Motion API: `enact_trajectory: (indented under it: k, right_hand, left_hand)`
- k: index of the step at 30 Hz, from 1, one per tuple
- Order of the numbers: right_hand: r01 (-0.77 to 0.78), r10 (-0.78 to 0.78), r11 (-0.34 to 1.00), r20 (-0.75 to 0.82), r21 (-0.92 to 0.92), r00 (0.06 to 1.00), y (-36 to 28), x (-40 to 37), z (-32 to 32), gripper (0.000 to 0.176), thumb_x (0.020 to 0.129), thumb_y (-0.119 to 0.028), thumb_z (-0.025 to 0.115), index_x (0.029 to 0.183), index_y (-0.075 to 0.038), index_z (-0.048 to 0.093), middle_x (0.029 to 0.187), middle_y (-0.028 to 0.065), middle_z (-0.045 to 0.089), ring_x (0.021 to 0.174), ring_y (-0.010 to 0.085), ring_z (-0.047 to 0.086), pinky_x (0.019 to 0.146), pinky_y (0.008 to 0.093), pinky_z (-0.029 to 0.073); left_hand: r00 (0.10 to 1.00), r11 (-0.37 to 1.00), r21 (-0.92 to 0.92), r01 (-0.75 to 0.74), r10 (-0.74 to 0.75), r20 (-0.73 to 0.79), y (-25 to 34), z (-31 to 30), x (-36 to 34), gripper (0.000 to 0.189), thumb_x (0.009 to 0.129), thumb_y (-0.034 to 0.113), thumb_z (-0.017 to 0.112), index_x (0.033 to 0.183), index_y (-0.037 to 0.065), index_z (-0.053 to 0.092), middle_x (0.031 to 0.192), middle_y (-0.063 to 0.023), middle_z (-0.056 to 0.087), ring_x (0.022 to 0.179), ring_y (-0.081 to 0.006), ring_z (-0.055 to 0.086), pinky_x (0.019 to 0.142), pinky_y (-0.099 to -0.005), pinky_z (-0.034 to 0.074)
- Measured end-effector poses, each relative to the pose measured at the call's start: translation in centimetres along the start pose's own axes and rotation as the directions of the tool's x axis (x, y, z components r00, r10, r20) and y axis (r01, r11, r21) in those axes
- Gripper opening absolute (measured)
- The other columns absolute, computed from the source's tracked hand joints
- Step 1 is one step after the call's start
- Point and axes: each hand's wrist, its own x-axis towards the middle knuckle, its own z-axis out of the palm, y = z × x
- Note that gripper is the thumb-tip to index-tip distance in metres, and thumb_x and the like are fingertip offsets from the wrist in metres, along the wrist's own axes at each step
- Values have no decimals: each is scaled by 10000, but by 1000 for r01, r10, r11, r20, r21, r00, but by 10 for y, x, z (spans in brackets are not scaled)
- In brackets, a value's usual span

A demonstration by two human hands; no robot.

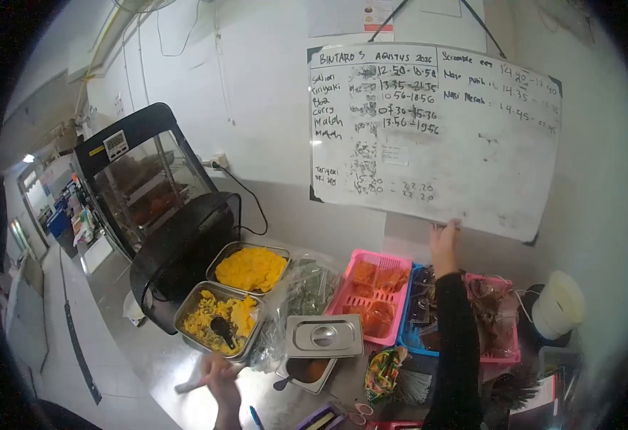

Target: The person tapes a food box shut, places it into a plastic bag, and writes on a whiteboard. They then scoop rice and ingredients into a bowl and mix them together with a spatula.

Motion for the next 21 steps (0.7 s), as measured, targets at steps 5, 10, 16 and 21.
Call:
enact_trajectory:
  k: [5,10,16,21]
  right_hand:
    - [-28,27,999,101,16,995,-39,-102,20,425,846,-418,293,1153,-129,344,1148,43,402,1015,204,391,852,372,324]
    - [-78,92,994,194,-76,977,-74,-169,43,466,840,-452,278,1191,-145,304,1215,39,352,1073,207,361,874,383,296]
    - [-138,152,986,171,-91,974,-88,-186,51,480,837,-443,293,1213,-144,280,1230,64,338,1101,234,349,870,423,320]
    - [-133,137,991,157,-33,978,-98,-192,54,502,828,-446,313,1211,-124,277,1237,66,336,1127,246,328,906,450,295]
  left_hand:
    - [857,963,3,-269,238,457,-6,87,59,92,750,71,519,810,31,461,731,-17,430,683,-85,421,606,-207,348]
    - [933,941,-258,-217,278,229,-14,173,147,105,756,90,540,798,47,454,694,2,465,638,-58,448,579,-184,369]
    - [932,899,-296,-323,357,66,-5,195,166,88,738,41,521,743,37,433,641,7,418,551,-61,386,493,-189,325]
    - [803,802,-51,-595,596,14,-5,189,161,85,683,-16,500,689,7,419,644,-36,388,534,-97,360,481,-227,318]
